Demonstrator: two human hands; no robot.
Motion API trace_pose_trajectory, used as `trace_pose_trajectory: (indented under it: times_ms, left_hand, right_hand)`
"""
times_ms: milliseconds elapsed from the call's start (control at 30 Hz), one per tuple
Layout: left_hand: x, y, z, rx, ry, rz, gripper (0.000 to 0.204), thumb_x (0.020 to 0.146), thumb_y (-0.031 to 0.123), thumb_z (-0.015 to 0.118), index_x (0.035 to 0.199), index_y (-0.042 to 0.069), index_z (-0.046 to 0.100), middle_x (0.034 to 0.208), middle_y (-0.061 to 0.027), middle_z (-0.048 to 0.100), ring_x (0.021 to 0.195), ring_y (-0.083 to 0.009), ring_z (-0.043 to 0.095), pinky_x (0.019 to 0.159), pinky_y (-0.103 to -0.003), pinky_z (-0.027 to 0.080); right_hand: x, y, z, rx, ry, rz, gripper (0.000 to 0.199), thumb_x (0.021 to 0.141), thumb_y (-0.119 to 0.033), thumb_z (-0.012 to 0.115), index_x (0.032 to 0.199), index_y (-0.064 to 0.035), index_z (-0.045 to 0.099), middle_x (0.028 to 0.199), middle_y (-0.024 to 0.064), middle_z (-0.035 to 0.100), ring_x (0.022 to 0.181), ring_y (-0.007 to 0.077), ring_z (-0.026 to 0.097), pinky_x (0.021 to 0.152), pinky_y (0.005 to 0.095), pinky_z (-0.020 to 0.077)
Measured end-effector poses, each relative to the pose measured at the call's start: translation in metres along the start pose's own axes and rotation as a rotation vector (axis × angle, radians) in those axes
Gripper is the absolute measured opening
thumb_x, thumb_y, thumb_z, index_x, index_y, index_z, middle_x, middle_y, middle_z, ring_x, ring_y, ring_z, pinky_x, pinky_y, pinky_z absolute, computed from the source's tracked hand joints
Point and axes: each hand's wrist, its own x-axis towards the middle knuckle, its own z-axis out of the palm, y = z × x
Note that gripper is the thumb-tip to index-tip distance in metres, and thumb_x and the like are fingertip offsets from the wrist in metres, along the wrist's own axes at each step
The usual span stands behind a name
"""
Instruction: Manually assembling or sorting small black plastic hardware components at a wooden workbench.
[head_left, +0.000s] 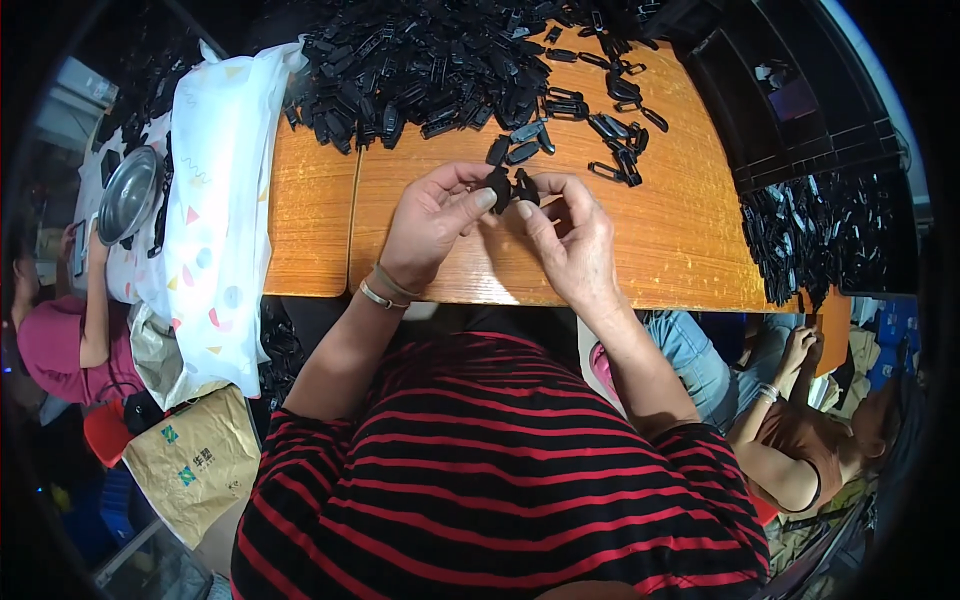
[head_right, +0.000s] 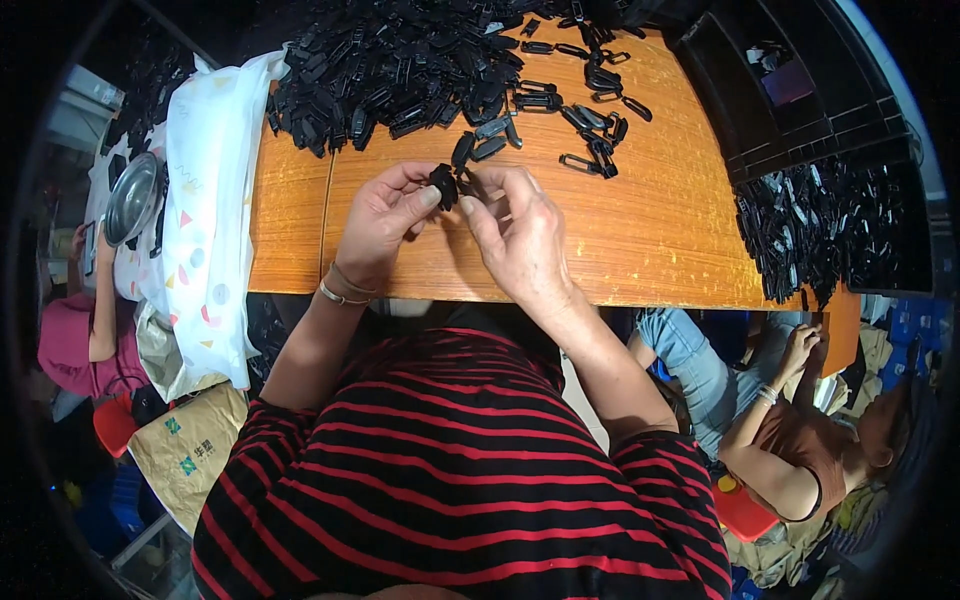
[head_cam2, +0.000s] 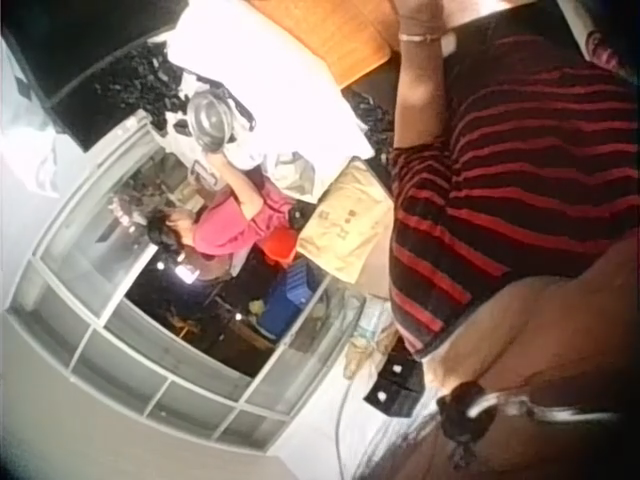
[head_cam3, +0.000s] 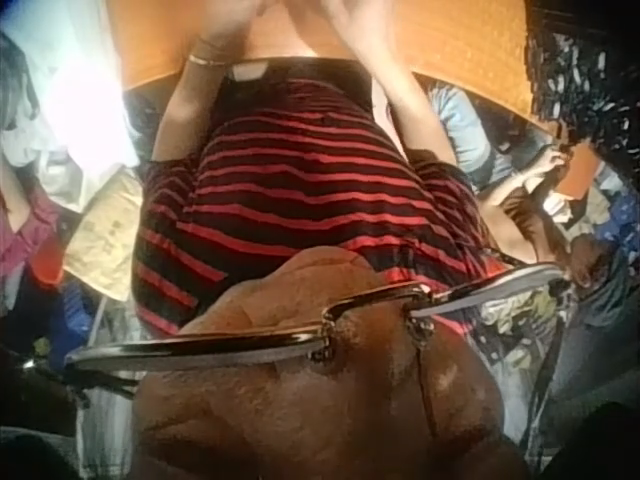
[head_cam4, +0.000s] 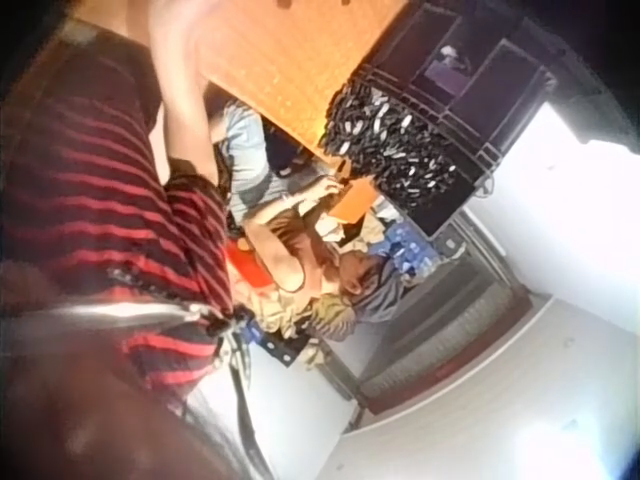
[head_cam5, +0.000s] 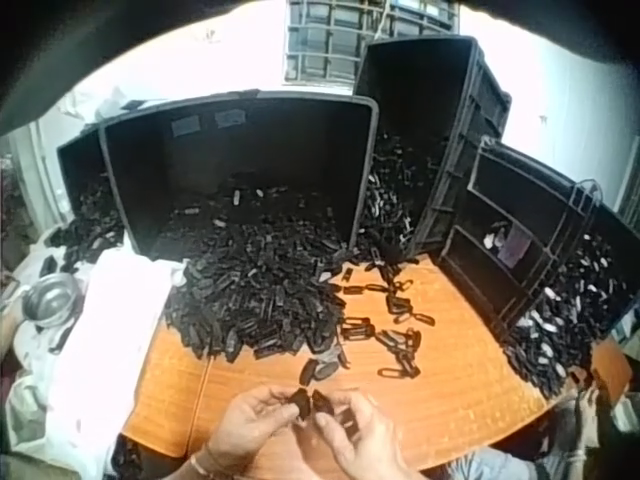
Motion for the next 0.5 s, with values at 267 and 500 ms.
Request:
trace_pose_trajectory:
  times_ms: [267, 500]
  left_hand:
    - [-0.002, -0.002, -0.004, 0.074, -0.053, 0.105, 0.025, 0.093, 0.004, 0.060, 0.118, -0.004, 0.059, 0.096, -0.0026, 0.068, 0.077, -0.0036, 0.060, 0.070, -0.018, 0.050]
    - [-0.015, -0.016, 0.001, 0.130, 0.001, 0.091, 0.026, 0.093, 0.002, 0.059, 0.119, -0.004, 0.059, 0.095, -0.0021, 0.067, 0.079, -0.0023, 0.058, 0.072, -0.016, 0.048]
  right_hand:
    - [-0.002, 0.002, 0.009, -0.002, 0.030, -0.112, 0.022, 0.084, -0.001, 0.071, 0.104, 0.0000, 0.063, 0.085, 0.0025, 0.058, 0.066, 0.0060, 0.054, 0.057, 0.0210, 0.0463]
    - [-0.008, 0.005, 0.020, -0.136, 0.047, -0.212, 0.023, 0.080, -0.001, 0.073, 0.100, -0.0005, 0.063, 0.084, 0.0098, 0.059, 0.065, 0.0187, 0.062, 0.056, 0.0287, 0.0504]
